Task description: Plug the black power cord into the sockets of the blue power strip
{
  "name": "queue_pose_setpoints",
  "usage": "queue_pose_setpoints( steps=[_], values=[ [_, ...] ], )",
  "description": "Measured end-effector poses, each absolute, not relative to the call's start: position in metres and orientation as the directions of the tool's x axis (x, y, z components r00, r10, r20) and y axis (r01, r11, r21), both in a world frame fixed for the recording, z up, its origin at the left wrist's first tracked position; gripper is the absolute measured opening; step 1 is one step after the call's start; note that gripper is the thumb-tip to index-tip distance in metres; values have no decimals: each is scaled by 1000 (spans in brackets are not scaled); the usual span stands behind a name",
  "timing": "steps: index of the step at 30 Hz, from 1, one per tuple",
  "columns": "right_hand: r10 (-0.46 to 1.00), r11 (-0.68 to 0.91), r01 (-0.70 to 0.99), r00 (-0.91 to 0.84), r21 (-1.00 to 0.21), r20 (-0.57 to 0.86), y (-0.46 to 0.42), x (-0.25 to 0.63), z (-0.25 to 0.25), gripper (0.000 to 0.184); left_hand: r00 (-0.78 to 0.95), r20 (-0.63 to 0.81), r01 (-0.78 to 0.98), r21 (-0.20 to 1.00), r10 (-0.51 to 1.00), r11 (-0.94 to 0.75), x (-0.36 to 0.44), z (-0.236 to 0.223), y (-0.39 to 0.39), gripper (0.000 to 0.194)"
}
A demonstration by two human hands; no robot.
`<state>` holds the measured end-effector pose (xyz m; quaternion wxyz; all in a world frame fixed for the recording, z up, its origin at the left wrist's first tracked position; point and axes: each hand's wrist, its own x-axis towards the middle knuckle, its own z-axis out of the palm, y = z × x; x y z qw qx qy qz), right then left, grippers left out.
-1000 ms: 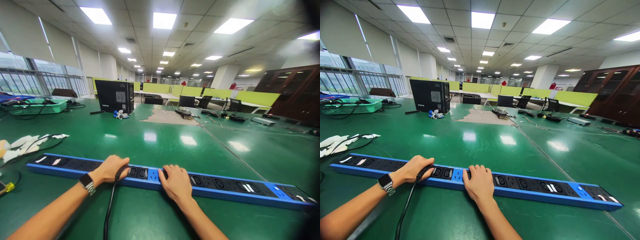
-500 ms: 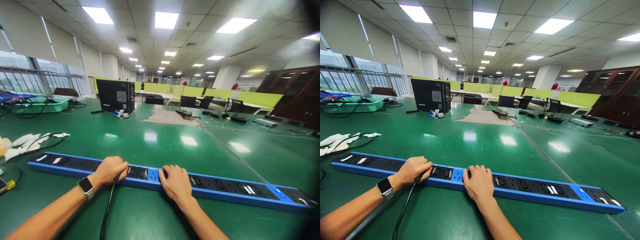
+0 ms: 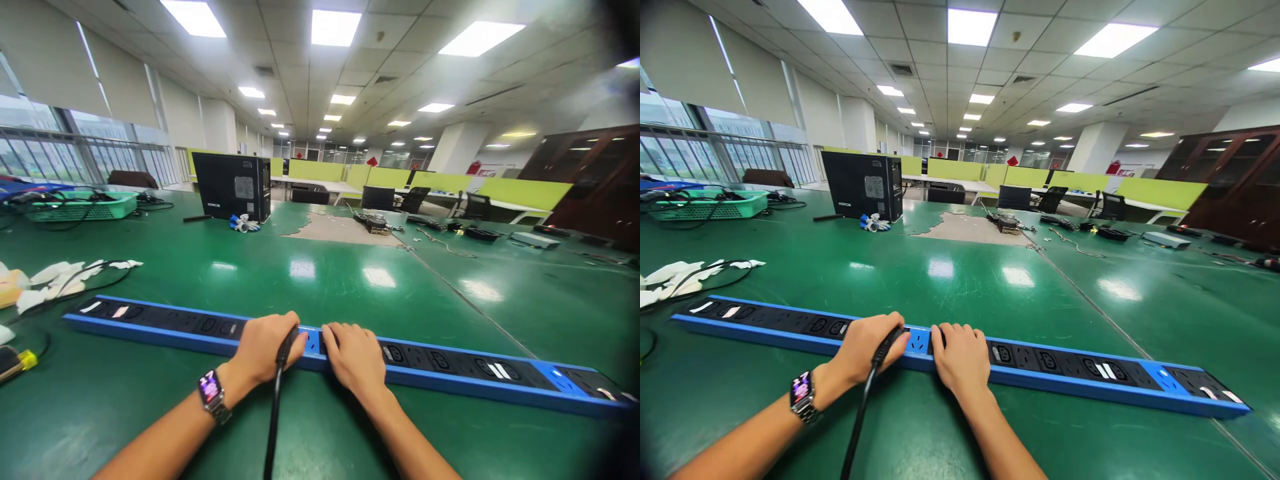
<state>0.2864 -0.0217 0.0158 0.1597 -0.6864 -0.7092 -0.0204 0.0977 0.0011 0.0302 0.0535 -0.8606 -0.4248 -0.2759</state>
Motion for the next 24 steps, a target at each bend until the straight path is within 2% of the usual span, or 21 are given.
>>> queue_pose_setpoints(
  steps=[4, 12, 17, 20, 24],
  values=[
    [971, 52, 968, 9, -247, 240, -23, 288, 19, 42, 503, 363, 801, 144, 784, -581, 122, 28, 7, 18],
    [966, 57, 953, 23, -297, 258, -23, 288, 18, 40, 607, 249, 789, -70, 755, -611, 140, 27, 17, 23],
    [968, 54, 955, 21, -292, 249, -23, 287, 17, 41, 652, 212, 758, -153, 728, -634, 143, 32, 14, 18],
    [969, 50, 950, 29, -308, 246, -23, 287, 17, 40, 653, 199, 756, -133, 730, -640, 143, 31, 14, 17],
    [982, -17, 923, 88, -383, 169, -19, 289, 23, 40, 579, 259, 799, 4, 773, -601, 141, 26, 10, 20]
  ],
)
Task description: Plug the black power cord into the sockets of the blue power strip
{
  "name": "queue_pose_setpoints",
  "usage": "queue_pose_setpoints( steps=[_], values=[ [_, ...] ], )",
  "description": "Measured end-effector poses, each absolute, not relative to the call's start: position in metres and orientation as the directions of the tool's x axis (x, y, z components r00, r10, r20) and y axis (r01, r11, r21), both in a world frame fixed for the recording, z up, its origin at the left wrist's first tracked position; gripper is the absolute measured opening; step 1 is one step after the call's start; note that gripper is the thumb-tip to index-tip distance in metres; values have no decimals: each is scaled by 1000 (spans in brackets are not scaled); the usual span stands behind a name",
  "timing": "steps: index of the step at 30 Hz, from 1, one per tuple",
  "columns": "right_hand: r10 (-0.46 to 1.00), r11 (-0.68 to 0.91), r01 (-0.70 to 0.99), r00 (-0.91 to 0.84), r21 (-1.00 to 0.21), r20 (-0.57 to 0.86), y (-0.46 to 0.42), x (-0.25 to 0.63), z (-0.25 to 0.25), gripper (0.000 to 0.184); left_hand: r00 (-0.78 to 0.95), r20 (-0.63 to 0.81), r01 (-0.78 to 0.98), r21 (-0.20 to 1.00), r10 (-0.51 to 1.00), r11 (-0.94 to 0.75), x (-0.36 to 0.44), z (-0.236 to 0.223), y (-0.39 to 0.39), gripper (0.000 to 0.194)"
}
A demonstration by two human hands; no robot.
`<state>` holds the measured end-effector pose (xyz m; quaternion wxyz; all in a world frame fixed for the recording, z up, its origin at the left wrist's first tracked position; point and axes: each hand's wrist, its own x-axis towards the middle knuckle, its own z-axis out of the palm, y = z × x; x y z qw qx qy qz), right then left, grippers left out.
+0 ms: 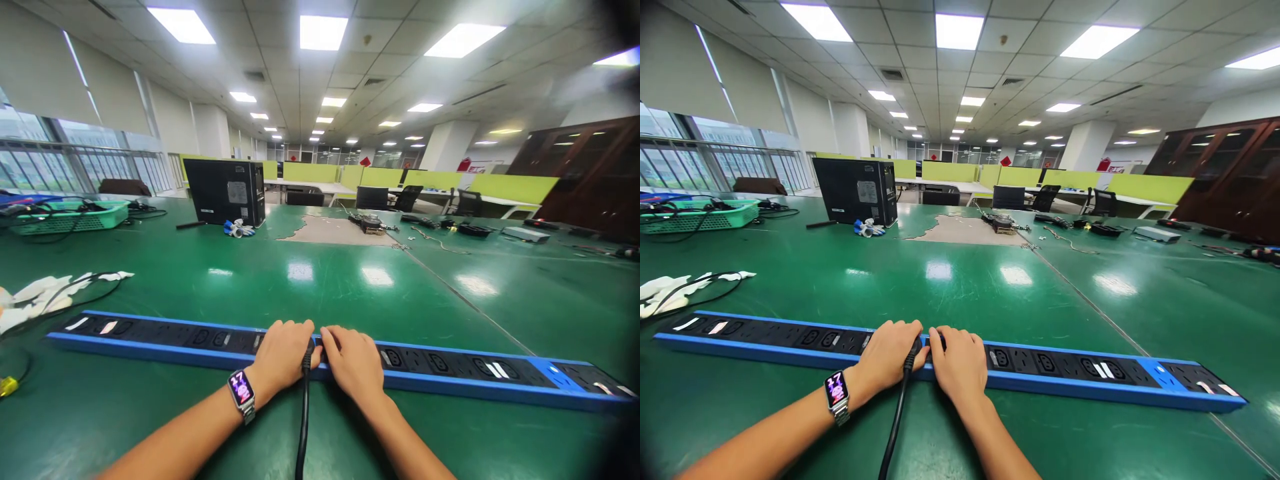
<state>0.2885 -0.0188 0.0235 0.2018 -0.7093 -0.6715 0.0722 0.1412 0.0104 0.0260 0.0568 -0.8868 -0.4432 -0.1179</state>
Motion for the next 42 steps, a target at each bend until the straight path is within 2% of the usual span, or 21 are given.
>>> queue_pose_setpoints(
  steps=[3, 7, 9, 11, 15, 25, 31, 35, 37, 39, 42],
  values=[
    [994, -65, 900, 98, -430, 55, -8, 280, 37, 44, 559, 294, 782, 126, 775, -611, 131, 25, 6, 36],
    [999, -16, 912, -4, -410, -47, 12, 248, 54, 46, 551, 274, 737, 283, 788, -614, 94, 24, 7, 62],
    [994, -3, 927, -37, -376, -100, 20, 231, 58, 45, 492, 264, 780, 289, 830, -555, 71, 20, 11, 70],
    [989, 3, 941, -53, -338, -137, 25, 218, 58, 45, 454, 248, 832, 225, 856, -507, 51, 16, 14, 75],
    [989, 25, 960, -66, -279, -135, 25, 211, 55, 48, 437, 221, 870, 140, 872, -472, 36, 9, 18, 74],
    [997, 50, 971, -64, -235, -53, 24, 205, 52, 46, 372, 157, 892, 213, 915, -399, 45, 15, 20, 75],
    [1000, 19, 951, -22, -308, -6, 20, 204, 49, 47, 351, 132, 900, 226, 927, -373, 51, 23, 14, 69],
    [999, 28, 908, -16, -417, 32, 13, 218, 48, 53, 500, 243, 771, 311, 831, -555, 72, 21, 6, 61],
    [997, 47, 885, -17, -464, 69, 6, 237, 48, 52, 581, 302, 703, 280, 756, -653, 90, 20, 5, 49],
    [991, 55, 874, 10, -483, 130, -3, 267, 46, 48, 635, 323, 690, 172, 701, -704, 109, 21, 8, 39],
    [984, -46, 923, 108, -383, 144, -16, 324, 41, 44, 690, 303, 696, -28, 658, -717, 129, 27, 14, 47]
  ],
)
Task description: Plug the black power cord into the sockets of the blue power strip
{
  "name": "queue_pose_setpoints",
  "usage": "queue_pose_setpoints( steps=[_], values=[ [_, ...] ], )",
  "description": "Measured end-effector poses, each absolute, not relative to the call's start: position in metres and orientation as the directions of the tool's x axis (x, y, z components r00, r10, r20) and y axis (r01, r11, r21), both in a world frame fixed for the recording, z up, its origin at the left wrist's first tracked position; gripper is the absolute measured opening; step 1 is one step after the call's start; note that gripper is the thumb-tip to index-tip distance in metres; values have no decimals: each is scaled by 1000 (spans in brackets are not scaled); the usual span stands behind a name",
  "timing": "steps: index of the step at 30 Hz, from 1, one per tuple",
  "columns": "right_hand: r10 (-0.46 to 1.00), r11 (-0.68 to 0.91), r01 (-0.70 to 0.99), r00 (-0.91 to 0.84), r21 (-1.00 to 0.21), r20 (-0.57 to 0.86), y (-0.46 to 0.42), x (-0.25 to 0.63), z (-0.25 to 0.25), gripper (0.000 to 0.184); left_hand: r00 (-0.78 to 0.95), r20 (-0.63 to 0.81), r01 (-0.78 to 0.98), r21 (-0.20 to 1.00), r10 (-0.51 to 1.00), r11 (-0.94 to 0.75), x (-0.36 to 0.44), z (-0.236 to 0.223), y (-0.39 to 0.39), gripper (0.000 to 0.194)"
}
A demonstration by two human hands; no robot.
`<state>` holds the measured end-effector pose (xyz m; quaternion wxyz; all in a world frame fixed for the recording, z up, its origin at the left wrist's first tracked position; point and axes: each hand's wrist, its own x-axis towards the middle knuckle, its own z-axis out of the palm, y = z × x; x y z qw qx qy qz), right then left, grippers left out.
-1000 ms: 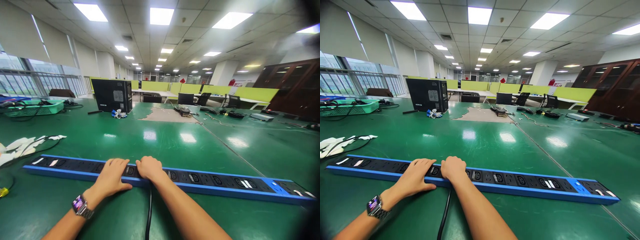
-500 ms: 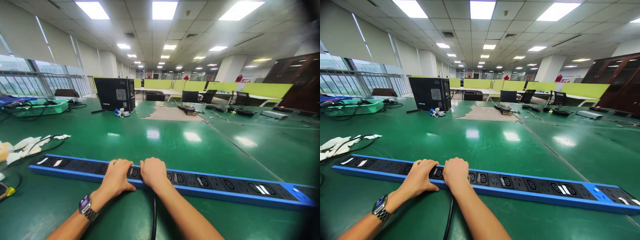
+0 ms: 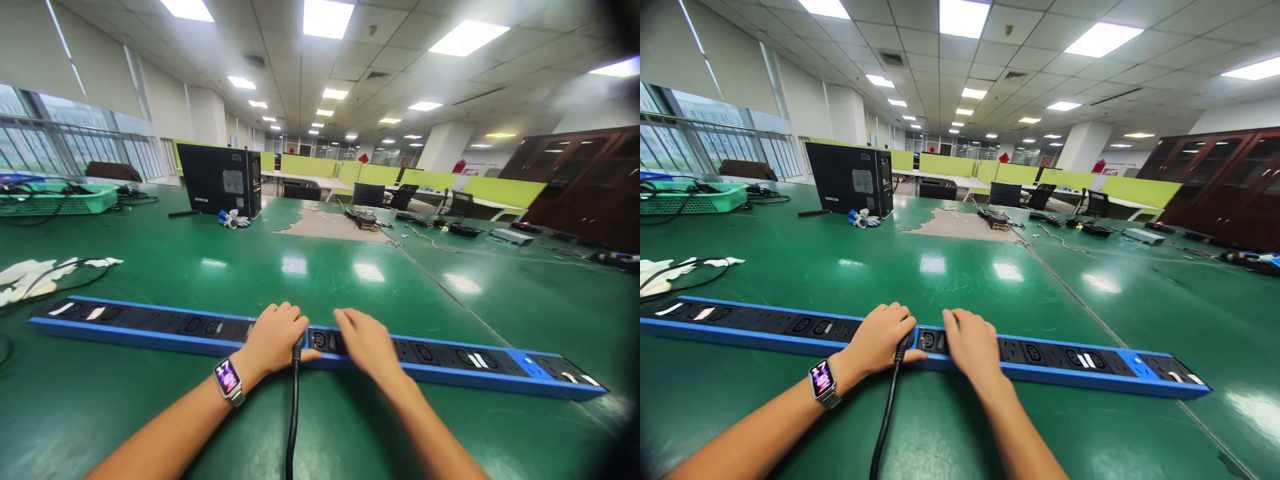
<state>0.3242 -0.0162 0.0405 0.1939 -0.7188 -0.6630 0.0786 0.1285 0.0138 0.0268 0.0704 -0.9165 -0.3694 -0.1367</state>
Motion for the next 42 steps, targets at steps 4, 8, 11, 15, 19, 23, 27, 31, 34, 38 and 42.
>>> queue_pose_setpoints(
  steps=[4, 8, 11, 15, 19, 23, 27, 31, 34, 38, 42],
  values=[
    [960, -235, 945, 262, -228, 97, -30, 378, 29, 43, 728, 241, 681, -153, 642, -716, 136, 32, 19, 39],
    [937, -297, 940, 321, -168, 139, -34, 383, 22, 43, 794, 127, 608, -198, 595, -769, 138, 36, 27, 29],
    [937, -290, 942, 315, -167, 150, -33, 379, 20, 42, 812, 106, 583, -161, 574, -796, 140, 43, 36, 27],
    [939, -278, 945, 305, -172, 160, -31, 380, 18, 42, 754, 215, 645, -65, 620, -762, 141, 54, 39, 25],
    [934, -299, 939, 325, -173, 151, -32, 379, 20, 43, 746, 210, 656, -69, 632, -752, 134, 52, 31, 21],
    [932, -299, 938, 327, -176, 159, -34, 379, 21, 43, 666, 178, 739, -25, 724, -673, 128, 41, 26, 25],
    [927, -316, 932, 343, -176, 151, -34, 378, 22, 42, 685, 173, 717, 19, 708, -697, 136, 38, 30, 24],
    [925, -338, 927, 359, -162, 127, -34, 377, 26, 43, 691, 148, 714, 20, 708, -700, 143, 42, 39, 25],
    [921, -349, 922, 371, -170, 118, -34, 377, 26, 43, 641, 149, 736, 159, 753, -658, 139, 41, 44, 28],
    [920, -339, 922, 366, -188, 137, -34, 378, 23, 43, 617, 136, 706, 339, 775, -622, 133, 37, 44, 34],
    [918, -343, 920, 371, -189, 138, -33, 378, 23, 42, 649, 128, 687, 324, 750, -650, 132, 39, 44, 34]
  ],
)
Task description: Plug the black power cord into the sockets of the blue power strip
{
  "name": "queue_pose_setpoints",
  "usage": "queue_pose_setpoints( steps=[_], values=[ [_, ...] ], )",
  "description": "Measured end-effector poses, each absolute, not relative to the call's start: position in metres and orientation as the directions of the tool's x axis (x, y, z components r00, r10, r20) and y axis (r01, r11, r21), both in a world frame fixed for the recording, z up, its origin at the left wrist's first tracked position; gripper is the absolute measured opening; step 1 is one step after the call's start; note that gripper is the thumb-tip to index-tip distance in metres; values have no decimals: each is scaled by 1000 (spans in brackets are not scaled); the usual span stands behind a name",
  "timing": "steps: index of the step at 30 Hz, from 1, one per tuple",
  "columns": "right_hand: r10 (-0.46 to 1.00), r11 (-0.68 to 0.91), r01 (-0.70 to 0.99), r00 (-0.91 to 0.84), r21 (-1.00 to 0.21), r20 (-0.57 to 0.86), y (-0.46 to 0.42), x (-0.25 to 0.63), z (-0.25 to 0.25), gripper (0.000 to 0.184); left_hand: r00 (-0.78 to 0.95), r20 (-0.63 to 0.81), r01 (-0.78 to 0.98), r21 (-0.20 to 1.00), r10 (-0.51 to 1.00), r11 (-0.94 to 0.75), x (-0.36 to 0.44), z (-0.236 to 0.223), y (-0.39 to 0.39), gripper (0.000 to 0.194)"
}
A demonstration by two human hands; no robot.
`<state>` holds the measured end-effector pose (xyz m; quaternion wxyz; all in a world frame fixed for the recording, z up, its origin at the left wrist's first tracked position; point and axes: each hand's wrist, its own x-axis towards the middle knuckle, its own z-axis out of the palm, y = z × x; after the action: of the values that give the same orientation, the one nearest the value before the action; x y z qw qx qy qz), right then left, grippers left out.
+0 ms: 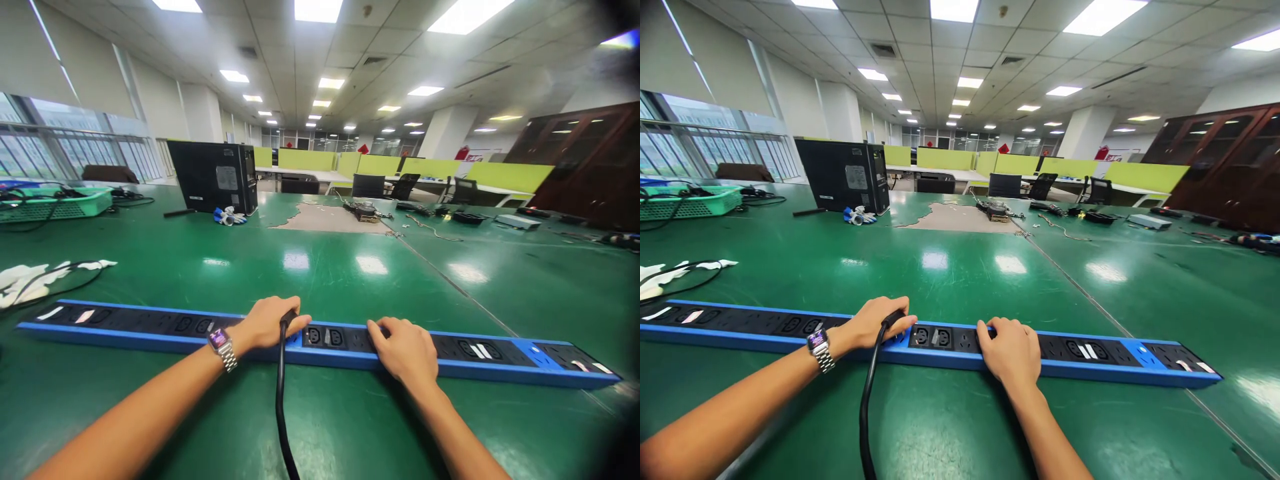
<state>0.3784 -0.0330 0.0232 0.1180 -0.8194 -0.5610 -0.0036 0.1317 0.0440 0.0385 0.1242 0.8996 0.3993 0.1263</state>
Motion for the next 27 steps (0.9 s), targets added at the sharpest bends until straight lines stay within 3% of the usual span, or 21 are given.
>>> queue_pose_setpoints(
  steps=[7, 13, 20, 25, 27],
  values=[
    [923, -333, 925, 360, -185, 137, -34, 380, 24, 42, 650, 109, 756, 1, 752, -654, 135, 49, 38, 28],
    [924, -329, 924, 358, -194, 137, -33, 378, 23, 42, 715, 123, 699, -153, 688, -699, 142, 42, 25, 22],
    [931, -319, 926, 346, -203, 118, -32, 383, 24, 39, 687, 196, 717, -27, 699, -697, 135, 35, 17, 33],
    [977, -199, 898, 212, -392, -12, -13, 336, 46, 44, 647, 173, 734, 124, 743, -668, 119, 37, 19, 84],
    [992, -121, 907, 124, -404, -21, 0, 295, 56, 49, 577, 137, 802, 92, 805, -590, 111, 34, 18, 82]
  ],
)
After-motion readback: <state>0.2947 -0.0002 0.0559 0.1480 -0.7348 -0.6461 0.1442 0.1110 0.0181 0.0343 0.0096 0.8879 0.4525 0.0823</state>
